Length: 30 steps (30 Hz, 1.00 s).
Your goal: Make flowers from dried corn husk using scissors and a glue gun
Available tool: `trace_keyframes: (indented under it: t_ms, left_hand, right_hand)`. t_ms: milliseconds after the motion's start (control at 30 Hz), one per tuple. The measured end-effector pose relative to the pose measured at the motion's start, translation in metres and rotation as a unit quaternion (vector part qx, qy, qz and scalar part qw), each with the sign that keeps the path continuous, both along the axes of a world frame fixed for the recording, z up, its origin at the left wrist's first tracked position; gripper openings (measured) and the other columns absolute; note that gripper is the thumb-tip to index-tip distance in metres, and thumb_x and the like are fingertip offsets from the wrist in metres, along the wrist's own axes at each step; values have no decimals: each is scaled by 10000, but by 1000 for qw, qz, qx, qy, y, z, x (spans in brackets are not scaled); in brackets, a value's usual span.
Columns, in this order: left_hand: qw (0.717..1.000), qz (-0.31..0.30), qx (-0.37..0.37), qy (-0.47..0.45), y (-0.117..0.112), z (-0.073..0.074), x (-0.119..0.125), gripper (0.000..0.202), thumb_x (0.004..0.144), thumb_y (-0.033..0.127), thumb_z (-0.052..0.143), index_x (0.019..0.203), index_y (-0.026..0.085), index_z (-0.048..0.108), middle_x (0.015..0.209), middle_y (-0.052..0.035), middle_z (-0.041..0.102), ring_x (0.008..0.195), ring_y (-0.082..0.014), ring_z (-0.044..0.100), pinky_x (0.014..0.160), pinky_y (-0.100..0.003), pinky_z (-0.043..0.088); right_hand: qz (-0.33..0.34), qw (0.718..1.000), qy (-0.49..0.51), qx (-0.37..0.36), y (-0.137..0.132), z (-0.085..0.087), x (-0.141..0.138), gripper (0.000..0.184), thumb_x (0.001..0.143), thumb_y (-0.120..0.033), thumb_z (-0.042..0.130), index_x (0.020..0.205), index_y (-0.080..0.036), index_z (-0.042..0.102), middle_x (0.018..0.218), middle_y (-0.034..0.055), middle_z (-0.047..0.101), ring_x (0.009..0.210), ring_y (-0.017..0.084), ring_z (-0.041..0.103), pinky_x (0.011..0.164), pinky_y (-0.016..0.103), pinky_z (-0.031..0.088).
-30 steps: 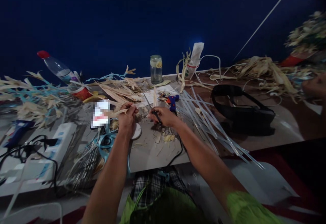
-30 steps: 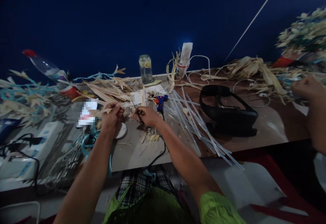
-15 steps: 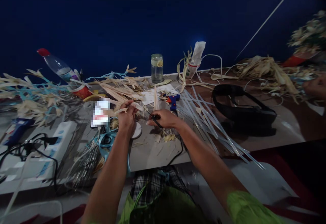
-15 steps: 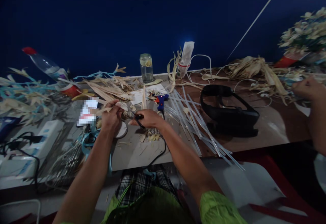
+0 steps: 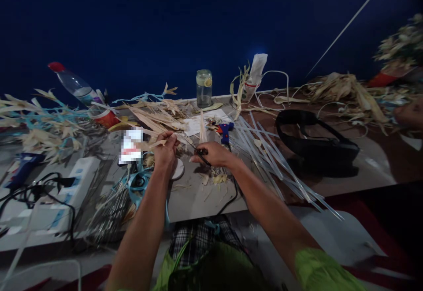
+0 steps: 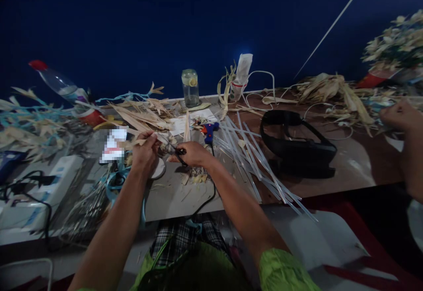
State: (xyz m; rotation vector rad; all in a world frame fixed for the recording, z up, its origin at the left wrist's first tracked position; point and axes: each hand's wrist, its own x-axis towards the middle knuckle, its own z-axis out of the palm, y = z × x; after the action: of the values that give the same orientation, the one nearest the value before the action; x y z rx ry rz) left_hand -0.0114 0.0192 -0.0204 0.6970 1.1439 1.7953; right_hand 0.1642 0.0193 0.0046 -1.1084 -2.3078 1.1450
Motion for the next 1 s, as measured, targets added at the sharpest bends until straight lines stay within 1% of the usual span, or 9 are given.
trace_keyframes:
  t_ms: [133,233,433,567,667,767,833,933,1000]
  left_hand:
    - [1000,-2,3,10,1,-1,-1,287,567,243,736,761,168,538,584,46,536,492,-61,503,522,-193,418]
    - [1000,-9,5,6,0,0,-1,281,569,239,735,758,164,540,589,41,539,504,-58,502,526,-188,411]
    - [1000,-20,-4,-12,-3,6,0,281,574,209,736,775,164,545,600,40,531,518,-55,509,529,-175,410]
    - [1000,-26,5,-5,-3,5,-1,268,576,202,732,778,161,561,634,36,534,523,-49,508,519,-169,407]
    - [999,-30,5,19,-4,5,-1,252,601,224,719,806,154,590,658,25,550,516,-43,502,501,-164,399]
    - [999,-36,-1,30,-4,4,-1,240,617,237,716,810,148,602,632,23,551,503,-42,497,479,-156,389]
    - [999,-35,-7,16,-5,5,-1,240,616,235,720,802,152,594,615,28,547,504,-46,507,481,-154,397]
    - [998,-47,-19,-21,-7,8,2,265,607,215,726,819,167,574,598,44,537,493,-44,508,508,-164,430]
    - [995,-81,-32,-45,-9,12,3,295,601,191,729,848,174,569,587,54,529,481,-40,496,536,-176,454]
  right_hand:
    - [-4,1000,9,-8,-1,-1,0,421,705,-561,577,707,-141,606,588,-25,488,587,91,402,539,217,240]
    - [-7,1000,6,-9,-1,0,0,421,703,-562,577,679,-141,592,570,-29,464,579,88,388,538,218,237]
    - [-4,1000,-8,0,-2,5,1,418,688,-561,598,655,-145,575,560,-32,448,579,87,414,529,208,237]
    - [-7,1000,-7,24,0,1,2,412,703,-550,588,630,-144,571,547,-32,448,555,80,400,517,213,233]
    - [-35,999,11,23,3,-6,0,385,699,-525,602,641,-145,585,528,-32,452,537,78,390,517,217,242]
    - [-98,994,56,-10,6,-10,-2,353,670,-500,633,699,-149,602,512,-35,456,514,83,398,513,218,268]
    - [-129,982,121,-63,6,-9,-3,358,649,-493,649,760,-157,592,516,-36,470,506,92,425,509,220,301]
    - [-127,949,244,-151,5,-2,-3,369,667,-496,627,813,-163,568,551,-19,528,524,107,472,513,228,350]
    - [-134,923,313,-179,4,4,-2,369,671,-474,635,863,-167,561,621,-4,578,560,105,490,524,224,365]
